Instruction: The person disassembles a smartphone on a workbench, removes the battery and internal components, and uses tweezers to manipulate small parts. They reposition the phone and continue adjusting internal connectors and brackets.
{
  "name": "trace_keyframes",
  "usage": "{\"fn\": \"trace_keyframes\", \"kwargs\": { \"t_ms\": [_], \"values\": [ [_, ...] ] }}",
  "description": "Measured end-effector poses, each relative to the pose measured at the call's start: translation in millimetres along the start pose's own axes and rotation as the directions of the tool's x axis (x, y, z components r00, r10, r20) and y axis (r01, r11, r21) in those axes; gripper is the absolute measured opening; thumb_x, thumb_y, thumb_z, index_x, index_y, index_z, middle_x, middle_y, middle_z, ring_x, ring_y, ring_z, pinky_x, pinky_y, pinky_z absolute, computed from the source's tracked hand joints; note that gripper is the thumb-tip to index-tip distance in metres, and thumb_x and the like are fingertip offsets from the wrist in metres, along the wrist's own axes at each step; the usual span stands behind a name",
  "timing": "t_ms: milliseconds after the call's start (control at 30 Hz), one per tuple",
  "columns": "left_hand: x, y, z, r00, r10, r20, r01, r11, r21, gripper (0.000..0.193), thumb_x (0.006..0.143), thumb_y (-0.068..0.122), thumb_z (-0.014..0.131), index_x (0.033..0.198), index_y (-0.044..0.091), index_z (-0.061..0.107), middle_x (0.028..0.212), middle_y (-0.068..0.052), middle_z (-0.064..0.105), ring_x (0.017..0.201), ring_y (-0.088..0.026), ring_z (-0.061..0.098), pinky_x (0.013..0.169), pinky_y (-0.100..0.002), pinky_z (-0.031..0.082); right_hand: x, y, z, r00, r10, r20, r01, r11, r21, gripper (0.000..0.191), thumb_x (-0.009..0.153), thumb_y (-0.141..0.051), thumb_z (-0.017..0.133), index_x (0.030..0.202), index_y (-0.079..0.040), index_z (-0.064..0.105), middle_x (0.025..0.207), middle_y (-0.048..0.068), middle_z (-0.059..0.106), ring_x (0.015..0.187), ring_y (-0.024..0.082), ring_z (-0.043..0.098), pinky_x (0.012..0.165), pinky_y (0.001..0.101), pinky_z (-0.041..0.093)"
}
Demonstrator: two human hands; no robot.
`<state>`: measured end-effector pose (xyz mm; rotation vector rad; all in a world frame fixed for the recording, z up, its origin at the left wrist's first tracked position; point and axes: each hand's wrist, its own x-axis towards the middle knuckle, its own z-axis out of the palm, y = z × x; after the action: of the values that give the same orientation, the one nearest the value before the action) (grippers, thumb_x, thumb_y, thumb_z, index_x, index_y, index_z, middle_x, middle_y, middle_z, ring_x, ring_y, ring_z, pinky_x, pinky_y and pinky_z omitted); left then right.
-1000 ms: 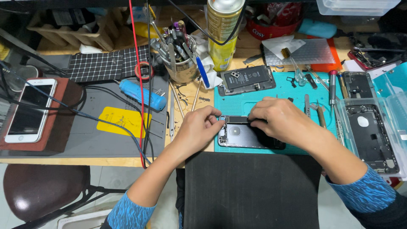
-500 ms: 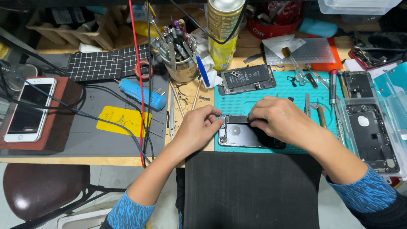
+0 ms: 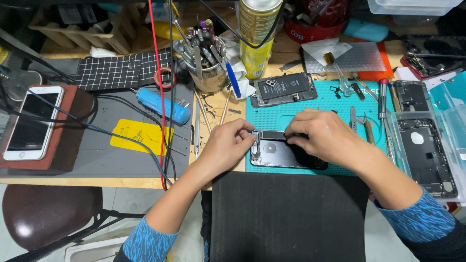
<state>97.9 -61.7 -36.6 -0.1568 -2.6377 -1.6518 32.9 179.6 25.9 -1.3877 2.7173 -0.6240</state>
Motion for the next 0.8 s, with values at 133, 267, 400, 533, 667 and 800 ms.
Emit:
{"fn": "trace_keyframes", "kwargs": {
  "t_ms": [133,267,400,533,667,800],
  "values": [
    [0.2,0.5,-0.1,1.0,0.006,-0.002,-0.006,1.0,0.002,0.027,0.088,0.018,0.073,0.106,-0.001,0.071,0.072,-0.001,0.068,0.06,-0.007,0.059,0.058,-0.025,0.05,-0.7,-0.3,-0.2,1.0,0.003,0.01,-0.004,1.0,0.015,0.017,0.075,-0.013,0.08,0.087,-0.003,0.076,0.086,0.01,0.073,0.085,0.032,0.069,0.074,0.0418,0.055],
    [0.2,1.6,-0.6,1.0,-0.004,0.003,0.004,1.0,0.007,0.026,0.088,0.018,0.073,0.107,-0.001,0.072,0.072,-0.002,0.068,0.06,-0.007,0.059,0.059,-0.025,0.05,-1.5,-2.8,1.3,1.0,-0.01,-0.001,0.01,1.0,0.026,0.018,0.074,-0.013,0.08,0.088,-0.003,0.076,0.087,0.01,0.072,0.084,0.033,0.069,0.073,0.0421,0.055],
    [-0.5,2.3,-0.6,1.0,-0.016,0.008,0.016,1.0,0.01,0.027,0.088,0.019,0.072,0.107,0.0,0.072,0.073,-0.001,0.068,0.06,-0.007,0.059,0.059,-0.025,0.05,-0.9,-3.4,0.8,0.999,0.039,0.027,-0.04,0.999,0.024,0.018,0.074,-0.013,0.081,0.088,-0.003,0.076,0.087,0.01,0.072,0.082,0.033,0.069,0.071,0.0415,0.055],
    [-0.7,1.4,0.6,1.0,-0.009,0.0,0.009,1.0,0.003,0.026,0.089,0.018,0.072,0.107,0.0,0.072,0.073,-0.001,0.068,0.061,-0.007,0.06,0.059,-0.025,0.051,-1.5,-3.9,0.3,0.999,0.044,0.022,-0.045,0.999,0.03,0.018,0.074,-0.012,0.081,0.088,-0.003,0.076,0.087,0.01,0.072,0.083,0.033,0.069,0.07,0.0416,0.055],
    [0.2,-1.1,1.1,1.0,-0.007,0.004,0.007,1.0,0.007,0.026,0.089,0.019,0.072,0.107,0.0,0.072,0.072,-0.002,0.067,0.06,-0.007,0.059,0.059,-0.025,0.05,-1.7,-1.9,1.3,1.0,0.021,0.006,-0.021,1.0,0.021,0.017,0.073,-0.012,0.08,0.088,-0.003,0.075,0.088,0.01,0.071,0.084,0.033,0.069,0.072,0.0414,0.055],
    [0.3,-1.1,1.0,1.0,-0.001,0.002,0.001,1.0,0.006,0.026,0.089,0.019,0.072,0.107,0.0,0.072,0.073,-0.002,0.067,0.06,-0.007,0.059,0.059,-0.025,0.05,-2.0,-0.5,1.5,1.0,-0.011,-0.012,0.011,1.0,-0.001,0.018,0.073,-0.012,0.08,0.088,-0.004,0.075,0.088,0.01,0.071,0.086,0.033,0.068,0.072,0.0421,0.055]
  ]
}}
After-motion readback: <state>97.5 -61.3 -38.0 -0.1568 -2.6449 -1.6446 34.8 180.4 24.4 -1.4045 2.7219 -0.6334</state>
